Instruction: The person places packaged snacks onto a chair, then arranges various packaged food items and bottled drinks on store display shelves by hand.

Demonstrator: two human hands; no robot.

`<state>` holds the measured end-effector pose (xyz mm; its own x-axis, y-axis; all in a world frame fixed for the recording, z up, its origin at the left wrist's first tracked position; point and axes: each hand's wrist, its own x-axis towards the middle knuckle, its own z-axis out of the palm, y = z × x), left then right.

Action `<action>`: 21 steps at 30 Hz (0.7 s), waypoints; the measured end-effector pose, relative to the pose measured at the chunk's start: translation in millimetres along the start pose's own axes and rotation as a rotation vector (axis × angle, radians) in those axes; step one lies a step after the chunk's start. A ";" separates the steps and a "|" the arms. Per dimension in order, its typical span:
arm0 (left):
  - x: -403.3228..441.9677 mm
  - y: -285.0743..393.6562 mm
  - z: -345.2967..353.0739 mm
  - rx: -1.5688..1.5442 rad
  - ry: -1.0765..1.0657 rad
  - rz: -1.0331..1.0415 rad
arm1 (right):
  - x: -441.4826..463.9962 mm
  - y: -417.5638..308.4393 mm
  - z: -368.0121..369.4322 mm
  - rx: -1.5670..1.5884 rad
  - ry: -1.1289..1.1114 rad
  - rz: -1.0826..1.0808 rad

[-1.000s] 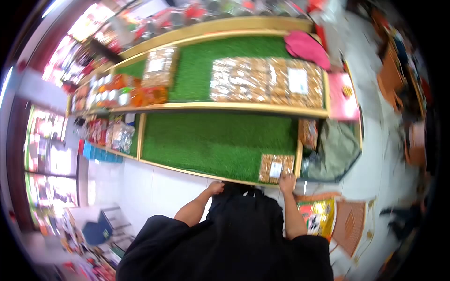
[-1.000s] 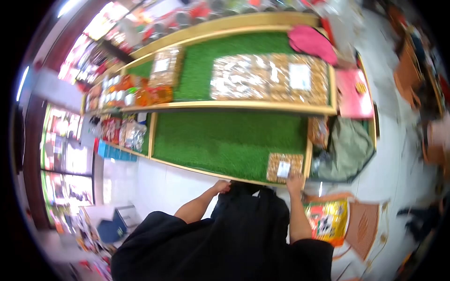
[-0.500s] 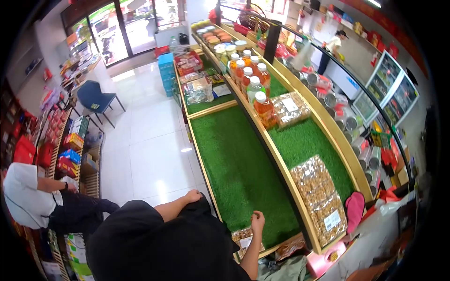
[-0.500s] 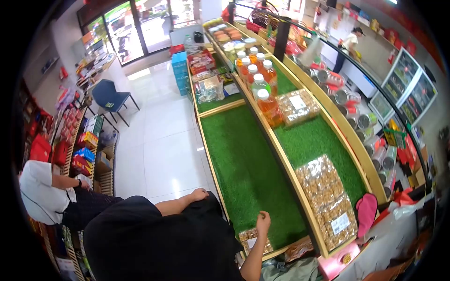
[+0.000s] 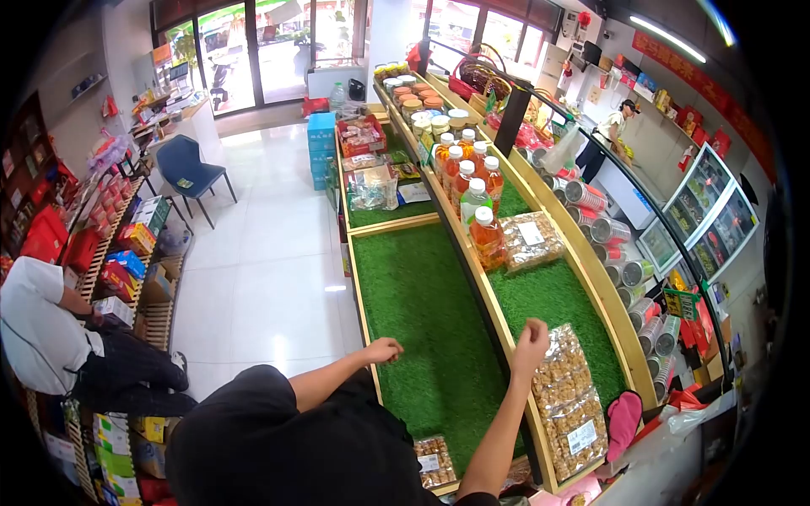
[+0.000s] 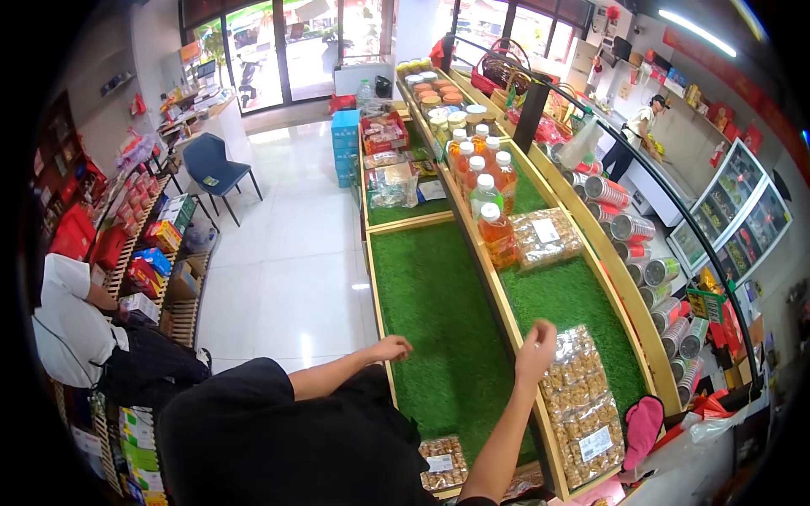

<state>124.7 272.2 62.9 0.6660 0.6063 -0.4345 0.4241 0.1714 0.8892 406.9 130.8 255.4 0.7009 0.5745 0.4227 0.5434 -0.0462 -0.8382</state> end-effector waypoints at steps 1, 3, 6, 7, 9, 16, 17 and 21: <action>0.4 22.4 7.8 0.009 -0.032 0.056 | 12.1 -3.6 3.1 -0.105 -0.084 0.033; 2.7 69.5 19.4 0.040 -0.086 0.197 | 37.4 -14.7 15.8 -0.206 -0.163 0.069; 2.8 150.1 36.0 0.162 -0.172 0.428 | 53.7 -4.8 37.4 -0.144 -0.217 0.110; 7.7 174.1 41.9 0.201 -0.176 0.509 | 58.1 18.0 49.4 -0.173 -0.121 0.121; 2.9 232.0 49.2 0.293 -0.158 0.717 | 60.4 67.6 78.1 -0.363 -0.106 0.212; 66.2 343.7 87.0 0.679 -0.077 0.974 | 49.5 30.6 83.6 -0.644 -0.007 0.051; 75.3 354.7 93.0 0.757 -0.040 0.953 | 51.2 31.9 86.2 -0.738 -0.029 0.071; 111.7 398.8 124.4 0.919 -0.145 0.611 | 53.2 29.6 81.3 -0.677 0.000 0.172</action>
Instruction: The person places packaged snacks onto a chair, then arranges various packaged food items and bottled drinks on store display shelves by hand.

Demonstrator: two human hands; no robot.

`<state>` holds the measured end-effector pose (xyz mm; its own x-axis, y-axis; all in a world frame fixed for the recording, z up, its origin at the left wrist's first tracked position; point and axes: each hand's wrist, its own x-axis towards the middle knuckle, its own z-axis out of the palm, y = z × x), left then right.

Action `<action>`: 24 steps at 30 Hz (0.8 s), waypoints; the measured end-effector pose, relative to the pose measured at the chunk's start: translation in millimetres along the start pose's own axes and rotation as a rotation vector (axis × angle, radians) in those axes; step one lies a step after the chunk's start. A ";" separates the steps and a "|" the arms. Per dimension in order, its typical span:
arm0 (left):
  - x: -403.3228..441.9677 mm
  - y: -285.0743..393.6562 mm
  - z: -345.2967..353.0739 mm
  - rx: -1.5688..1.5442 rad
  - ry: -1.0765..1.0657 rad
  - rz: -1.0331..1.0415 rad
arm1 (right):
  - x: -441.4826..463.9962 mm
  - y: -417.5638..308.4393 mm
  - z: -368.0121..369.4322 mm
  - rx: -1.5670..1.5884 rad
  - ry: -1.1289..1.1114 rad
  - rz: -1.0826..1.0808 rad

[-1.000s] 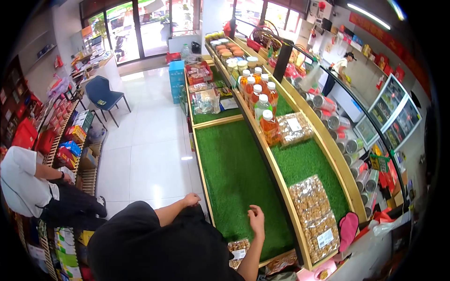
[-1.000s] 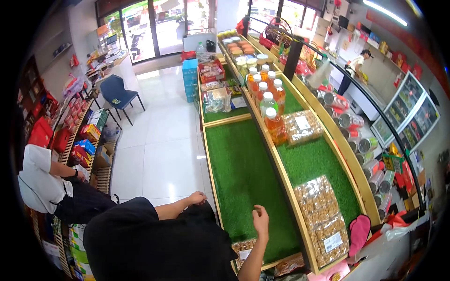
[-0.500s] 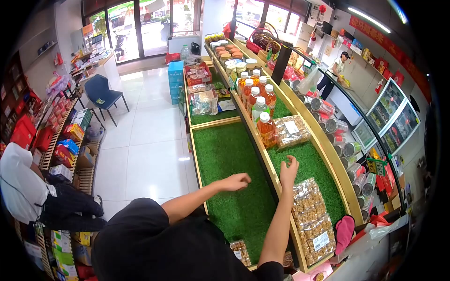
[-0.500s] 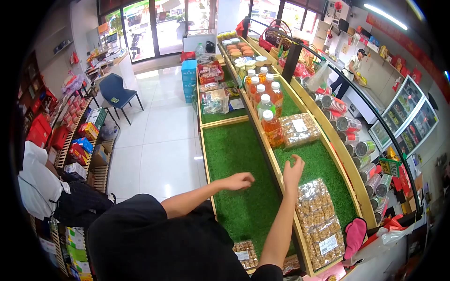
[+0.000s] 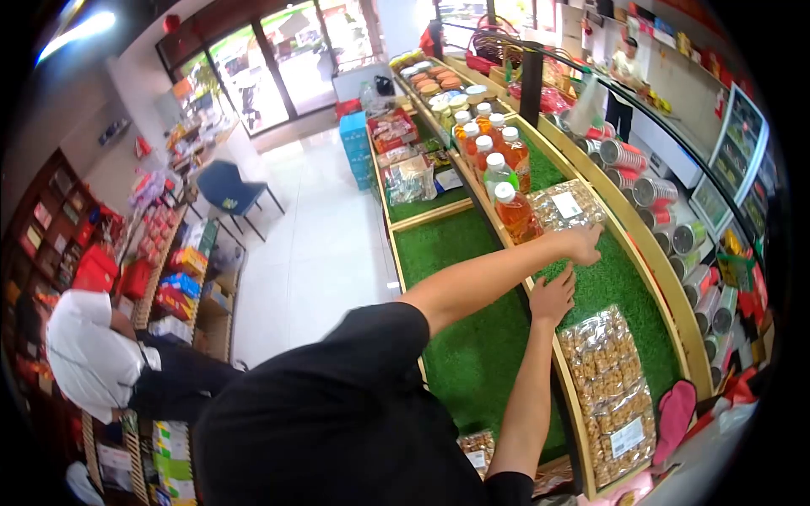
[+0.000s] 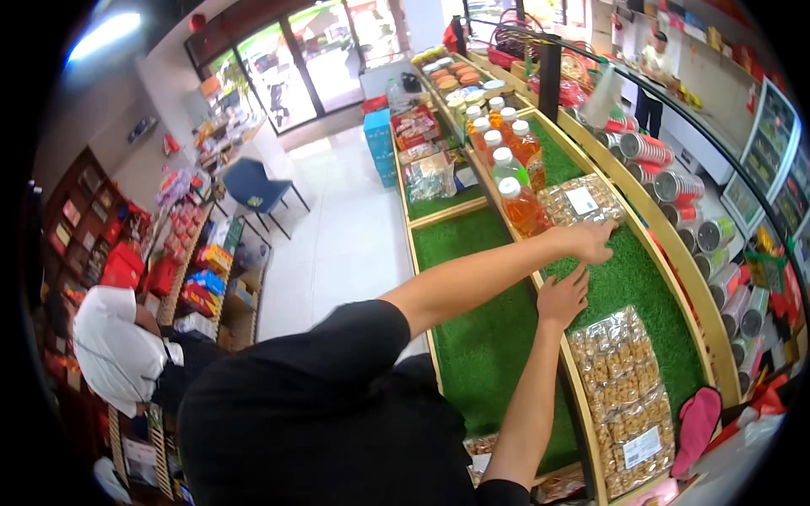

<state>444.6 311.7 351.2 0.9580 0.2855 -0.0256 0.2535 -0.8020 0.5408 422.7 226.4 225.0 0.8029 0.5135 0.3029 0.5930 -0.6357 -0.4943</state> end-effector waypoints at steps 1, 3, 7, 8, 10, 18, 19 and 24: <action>9.5 4.1 0.1 0.003 0.012 -0.072 | 0.8 -2.2 -0.2 -0.018 -0.022 0.000; 32.6 4.7 7.1 0.018 0.003 -0.136 | 3.3 -1.6 1.7 -0.057 -0.054 -0.005; 53.5 -37.4 47.1 0.118 0.147 -0.232 | 3.3 -1.9 2.2 -0.094 -0.039 -0.012; 55.3 -44.3 57.4 0.138 0.175 -0.252 | 3.4 -1.0 4.1 -0.092 -0.052 0.004; 54.6 -46.8 79.0 0.205 0.204 -0.224 | 2.7 2.4 6.1 -0.112 -0.002 -0.061; 29.4 -0.1 101.0 0.232 0.310 -0.185 | -6.2 50.3 90.3 0.572 0.018 -0.052; 20.3 7.1 98.5 0.215 0.264 -0.152 | 0.8 52.7 86.9 0.792 0.061 -0.055; -21.7 32.3 84.2 0.202 0.126 -0.035 | 0.7 12.4 20.5 -0.158 0.282 -0.190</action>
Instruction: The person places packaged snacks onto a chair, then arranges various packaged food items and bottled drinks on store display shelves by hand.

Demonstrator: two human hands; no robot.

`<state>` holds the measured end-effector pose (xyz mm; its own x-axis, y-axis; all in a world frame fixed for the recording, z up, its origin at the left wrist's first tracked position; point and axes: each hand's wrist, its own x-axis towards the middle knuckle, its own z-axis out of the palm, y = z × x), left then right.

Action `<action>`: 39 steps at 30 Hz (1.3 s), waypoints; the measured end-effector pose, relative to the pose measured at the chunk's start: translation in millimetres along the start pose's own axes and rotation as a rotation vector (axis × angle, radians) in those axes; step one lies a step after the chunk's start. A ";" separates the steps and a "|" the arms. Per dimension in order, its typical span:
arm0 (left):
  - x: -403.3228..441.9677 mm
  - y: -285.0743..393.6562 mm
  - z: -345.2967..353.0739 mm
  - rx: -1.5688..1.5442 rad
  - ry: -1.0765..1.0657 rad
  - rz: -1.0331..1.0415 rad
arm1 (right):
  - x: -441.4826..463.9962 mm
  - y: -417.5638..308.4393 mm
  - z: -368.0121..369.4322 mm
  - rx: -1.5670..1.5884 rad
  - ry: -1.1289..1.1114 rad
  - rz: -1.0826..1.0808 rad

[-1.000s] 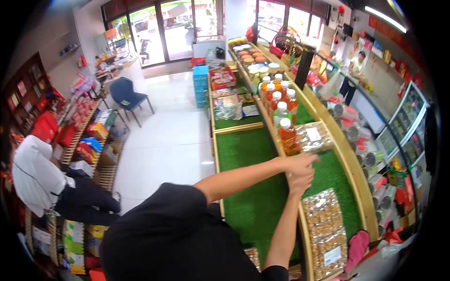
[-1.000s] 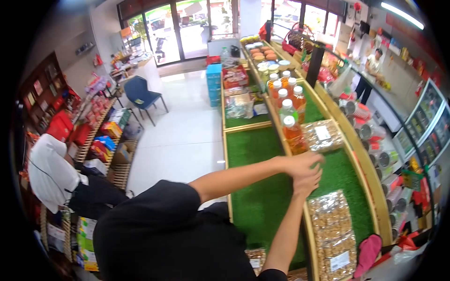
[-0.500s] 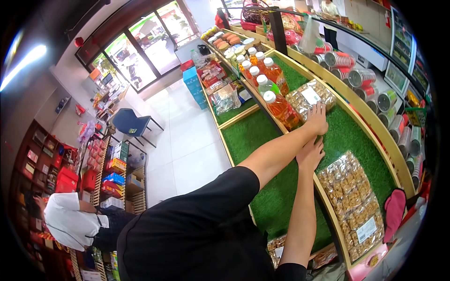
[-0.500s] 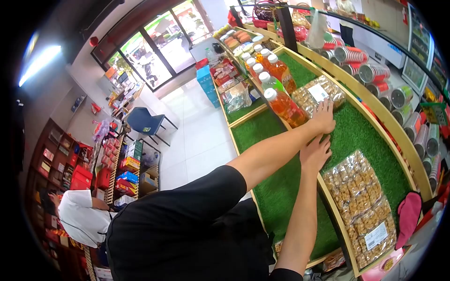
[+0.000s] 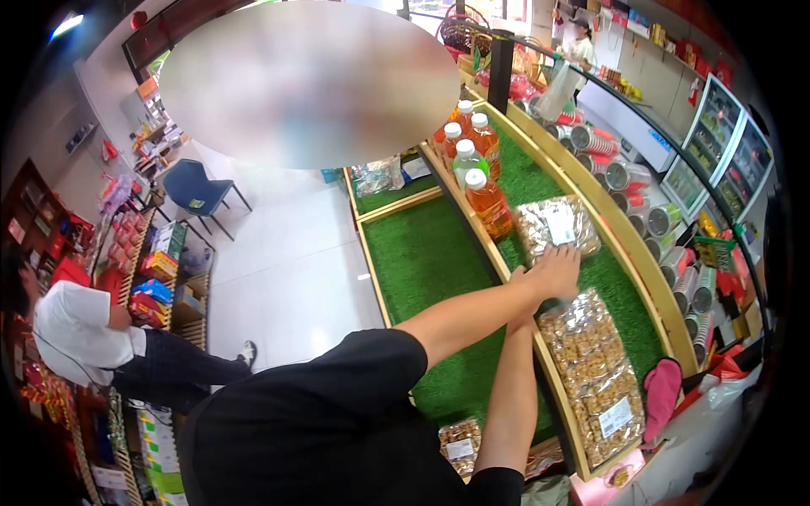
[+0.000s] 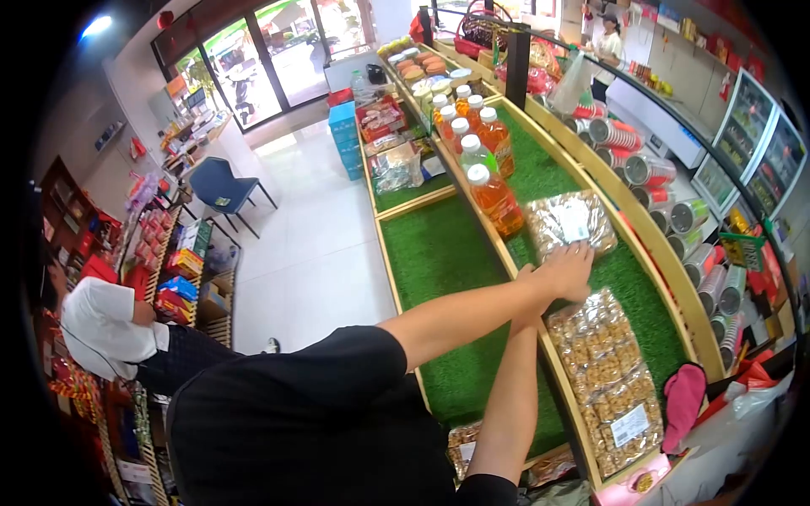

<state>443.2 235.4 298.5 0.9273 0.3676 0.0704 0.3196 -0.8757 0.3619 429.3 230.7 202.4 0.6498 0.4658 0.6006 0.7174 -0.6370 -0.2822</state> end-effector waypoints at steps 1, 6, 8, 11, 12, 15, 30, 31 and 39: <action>-4.7 8.2 7.8 0.053 -0.001 0.004 | -3.2 -0.7 -7.7 -0.060 0.004 0.007; -27.8 15.8 8.7 0.047 0.040 0.046 | -11.9 -0.6 -20.0 0.162 -0.026 0.062; -22.5 11.1 -19.6 0.075 -0.187 0.065 | -11.3 2.9 -17.9 0.470 -0.080 0.160; 20.2 -26.1 -10.5 -0.382 0.027 0.082 | 3.0 1.7 -36.7 0.490 0.157 0.049; 23.9 -36.5 -19.6 -0.428 0.105 0.051 | -3.6 4.3 -29.0 0.370 0.155 0.173; 78.1 -100.0 -9.1 -0.312 0.343 0.058 | -0.2 6.2 -30.0 0.443 0.180 0.328; 31.8 -130.8 53.0 -0.726 0.377 -0.001 | -5.4 -15.3 -20.3 0.200 0.214 0.536; 15.7 -118.0 40.2 -0.709 0.385 0.042 | -8.0 -15.9 -18.3 0.165 0.210 0.582; -33.1 -111.4 -9.4 -1.255 0.537 0.446 | -3.0 -50.9 -81.3 0.472 0.660 0.274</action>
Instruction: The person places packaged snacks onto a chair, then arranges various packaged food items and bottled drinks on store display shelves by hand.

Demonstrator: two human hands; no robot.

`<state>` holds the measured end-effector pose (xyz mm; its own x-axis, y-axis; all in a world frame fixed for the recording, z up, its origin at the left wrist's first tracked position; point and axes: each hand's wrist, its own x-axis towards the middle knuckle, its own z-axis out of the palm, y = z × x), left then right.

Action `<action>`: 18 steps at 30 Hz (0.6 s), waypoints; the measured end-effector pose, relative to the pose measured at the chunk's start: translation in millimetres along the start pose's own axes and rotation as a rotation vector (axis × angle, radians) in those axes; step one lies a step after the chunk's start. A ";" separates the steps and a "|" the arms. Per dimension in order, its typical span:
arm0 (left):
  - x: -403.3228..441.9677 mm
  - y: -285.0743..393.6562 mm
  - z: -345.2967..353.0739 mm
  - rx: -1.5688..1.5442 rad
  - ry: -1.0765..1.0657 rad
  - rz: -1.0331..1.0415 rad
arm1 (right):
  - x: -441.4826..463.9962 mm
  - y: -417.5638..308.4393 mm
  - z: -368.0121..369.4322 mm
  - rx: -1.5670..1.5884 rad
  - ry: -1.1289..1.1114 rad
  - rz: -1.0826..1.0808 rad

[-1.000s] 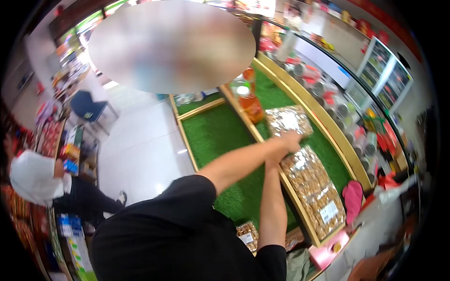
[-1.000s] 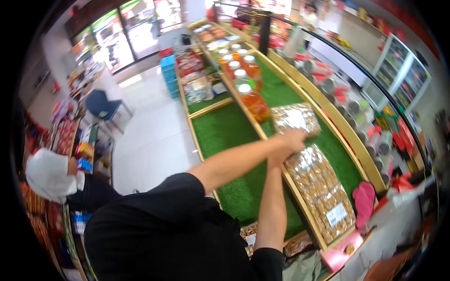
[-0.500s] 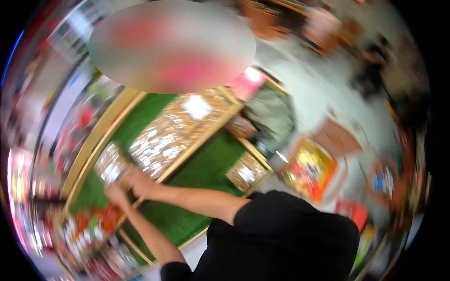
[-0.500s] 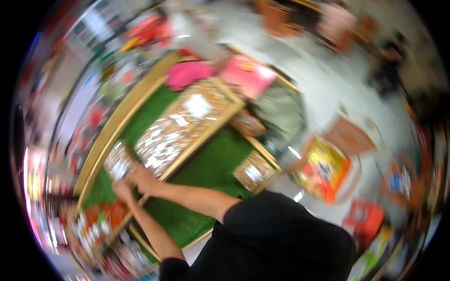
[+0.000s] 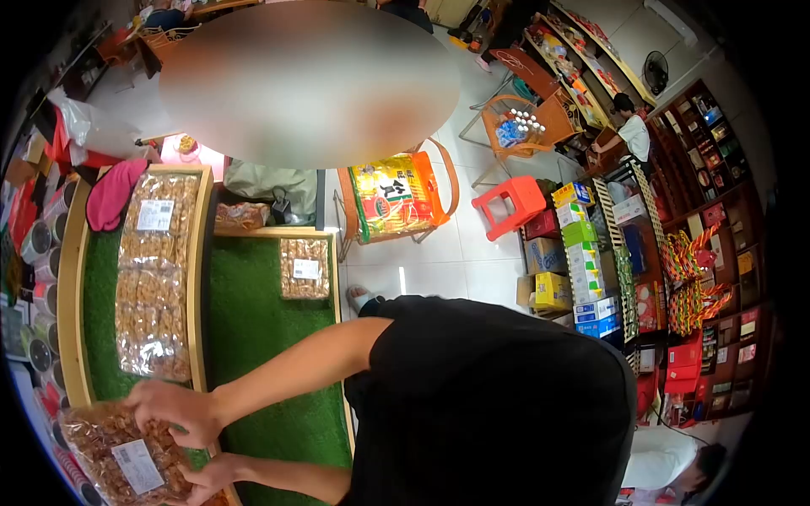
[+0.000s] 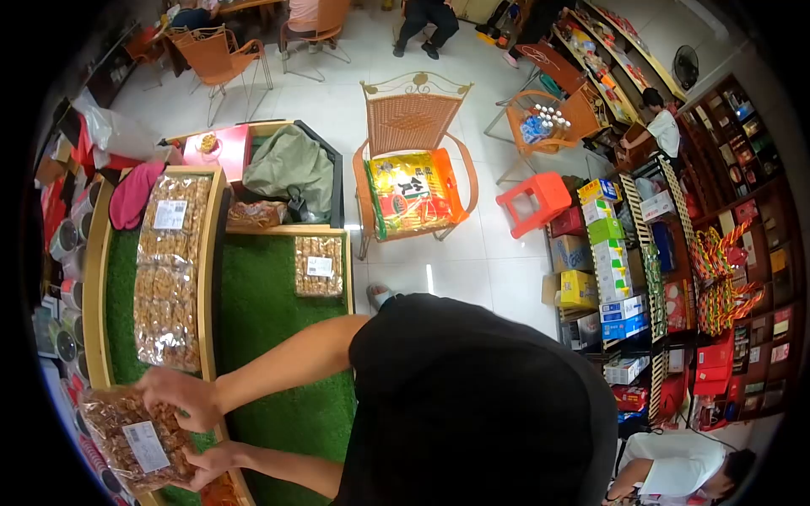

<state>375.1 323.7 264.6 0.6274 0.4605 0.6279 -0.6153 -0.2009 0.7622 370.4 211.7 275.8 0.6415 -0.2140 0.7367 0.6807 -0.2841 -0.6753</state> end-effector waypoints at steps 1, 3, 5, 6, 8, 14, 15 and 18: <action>-0.6 17.4 2.1 -0.058 0.011 0.088 | 2.5 -15.0 -12.8 0.194 0.034 0.061; 2.6 22.9 -10.3 -0.142 -0.049 0.108 | -3.4 -50.2 -37.9 0.472 0.174 0.236; -2.5 2.5 -33.9 -0.461 -0.233 -0.005 | -25.5 -68.9 -74.2 0.465 0.179 0.363; -11.3 17.3 -37.7 -0.339 -0.349 -0.050 | -43.3 -65.9 -93.1 0.388 0.068 0.404; -31.3 22.7 -59.6 -0.116 -0.529 -0.204 | -85.8 -69.0 -118.6 0.334 -0.047 0.608; -146.0 14.3 -63.3 0.302 -1.243 -0.493 | -253.0 -32.9 -158.8 0.536 0.072 1.635; -177.3 -7.0 -65.3 0.361 -1.337 -0.546 | -274.8 -19.8 -165.8 0.527 -0.006 1.768; -260.0 -95.0 -74.0 0.591 -1.530 -0.536 | -313.3 9.6 -176.3 0.544 -0.210 1.927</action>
<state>235.1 287.1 17.3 0.7522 -0.5279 -0.3943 -0.1778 -0.7389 0.6500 113.6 111.3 45.0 0.5175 0.2683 -0.8125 -0.8257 0.4056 -0.3920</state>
